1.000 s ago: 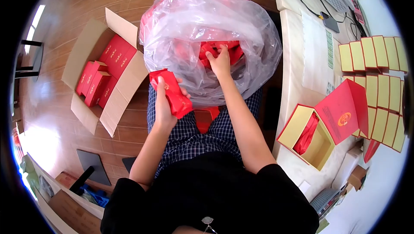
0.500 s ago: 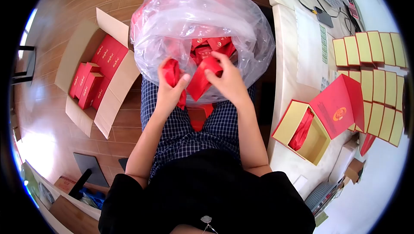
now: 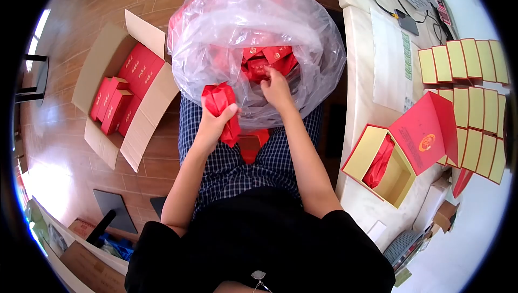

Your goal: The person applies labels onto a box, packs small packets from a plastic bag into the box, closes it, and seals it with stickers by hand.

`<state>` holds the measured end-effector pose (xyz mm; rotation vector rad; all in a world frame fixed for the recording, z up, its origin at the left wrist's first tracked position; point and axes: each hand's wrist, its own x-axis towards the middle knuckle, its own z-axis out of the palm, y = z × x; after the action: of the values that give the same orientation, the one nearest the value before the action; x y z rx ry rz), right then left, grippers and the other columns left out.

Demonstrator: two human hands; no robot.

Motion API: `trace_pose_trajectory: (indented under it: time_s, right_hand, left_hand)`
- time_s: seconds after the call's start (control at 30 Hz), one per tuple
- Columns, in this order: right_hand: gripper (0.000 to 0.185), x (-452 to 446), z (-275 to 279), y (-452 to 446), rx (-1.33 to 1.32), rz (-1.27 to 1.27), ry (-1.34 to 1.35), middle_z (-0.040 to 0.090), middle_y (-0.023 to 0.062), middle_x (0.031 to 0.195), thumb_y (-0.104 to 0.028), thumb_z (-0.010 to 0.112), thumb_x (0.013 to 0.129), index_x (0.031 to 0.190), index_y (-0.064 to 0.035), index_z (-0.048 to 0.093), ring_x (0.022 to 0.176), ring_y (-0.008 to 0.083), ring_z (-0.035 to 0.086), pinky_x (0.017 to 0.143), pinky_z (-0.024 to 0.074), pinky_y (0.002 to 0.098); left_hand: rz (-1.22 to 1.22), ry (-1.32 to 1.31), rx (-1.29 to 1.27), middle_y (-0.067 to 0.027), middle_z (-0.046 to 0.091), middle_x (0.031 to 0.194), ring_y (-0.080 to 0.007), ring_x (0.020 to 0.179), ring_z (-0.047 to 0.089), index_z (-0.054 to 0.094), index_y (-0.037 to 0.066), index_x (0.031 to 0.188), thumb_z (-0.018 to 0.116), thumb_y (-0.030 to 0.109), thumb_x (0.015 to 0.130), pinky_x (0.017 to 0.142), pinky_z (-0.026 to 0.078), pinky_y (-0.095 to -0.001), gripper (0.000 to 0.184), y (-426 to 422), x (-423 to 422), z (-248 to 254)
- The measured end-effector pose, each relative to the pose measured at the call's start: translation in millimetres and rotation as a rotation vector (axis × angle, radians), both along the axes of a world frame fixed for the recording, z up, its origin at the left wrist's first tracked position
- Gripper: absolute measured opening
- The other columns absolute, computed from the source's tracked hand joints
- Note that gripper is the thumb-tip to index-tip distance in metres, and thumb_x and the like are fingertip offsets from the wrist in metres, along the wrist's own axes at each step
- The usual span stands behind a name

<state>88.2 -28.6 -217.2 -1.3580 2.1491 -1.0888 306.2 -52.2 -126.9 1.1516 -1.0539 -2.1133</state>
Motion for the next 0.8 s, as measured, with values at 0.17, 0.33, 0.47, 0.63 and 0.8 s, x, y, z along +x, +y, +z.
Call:
trace_pose_trajectory:
  time_s: [0.17, 0.33, 0.47, 0.63, 0.8]
  right_hand:
    - [0.047, 18, -6, -9, 0.048, 0.084, 0.019, 0.056, 0.0195, 0.118, -0.015, 0.071, 0.075, 0.12, -0.0054, 0.058, 0.111, 0.0373, 0.053, 0.095, 0.0428, 0.0441]
    - [0.032, 19, -2, -11, 0.222, 0.034, 0.178, 0.058, 0.0177, 0.112, -0.013, 0.071, 0.075, 0.104, -0.0062, 0.062, 0.108, 0.0367, 0.054, 0.09, 0.0446, 0.0446]
    - [0.02, 2, -30, -10, 0.112, 0.013, -0.047, 0.063, 0.0174, 0.097, -0.008, 0.068, 0.078, 0.096, -0.0058, 0.06, 0.092, 0.0372, 0.06, 0.081, 0.0488, 0.0425]
    - [0.019, -5, 14, 6, -0.08, -0.172, -0.015, 0.065, 0.0143, 0.086, -0.005, 0.062, 0.082, 0.1, -0.0042, 0.058, 0.08, 0.0302, 0.063, 0.074, 0.0503, 0.0382]
    - [0.016, -10, 67, 34, -0.25, -0.33, -0.481, 0.066, 0.0085, 0.082, -0.003, 0.058, 0.086, 0.102, -0.0015, 0.06, 0.077, 0.0169, 0.063, 0.071, 0.0496, 0.0304]
  left_hand:
    - [0.084, -0.04, 0.068, -0.0103, 0.062, 0.099, -0.0173, 0.083, 0.063, 0.036, 0.006, 0.122, 0.068, 0.017, 0.088, 0.072, 0.054, -0.0316, 0.048, -2, 15, 6]
    - [0.098, -0.04, 0.018, -0.0107, 0.062, 0.098, -0.018, 0.082, 0.063, 0.04, 0.007, 0.123, 0.066, 0.022, 0.089, 0.071, 0.054, -0.0322, 0.046, 1, 19, 2]
    - [0.116, -0.04, 0.013, -0.0111, 0.063, 0.096, -0.0187, 0.079, 0.064, 0.045, 0.007, 0.122, 0.064, 0.028, 0.091, 0.069, 0.055, -0.0331, 0.042, -1, 15, 1]
    - [0.124, 0.036, 0.107, -0.0109, 0.063, 0.095, -0.0178, 0.078, 0.063, 0.043, 0.007, 0.121, 0.065, 0.025, 0.09, 0.068, 0.054, -0.032, 0.042, -10, 17, 8]
    - [0.136, -0.024, 0.025, -0.0125, 0.064, 0.098, -0.0177, 0.08, 0.064, 0.044, 0.007, 0.125, 0.063, 0.031, 0.092, 0.068, 0.055, -0.0338, 0.046, -14, 15, 10]
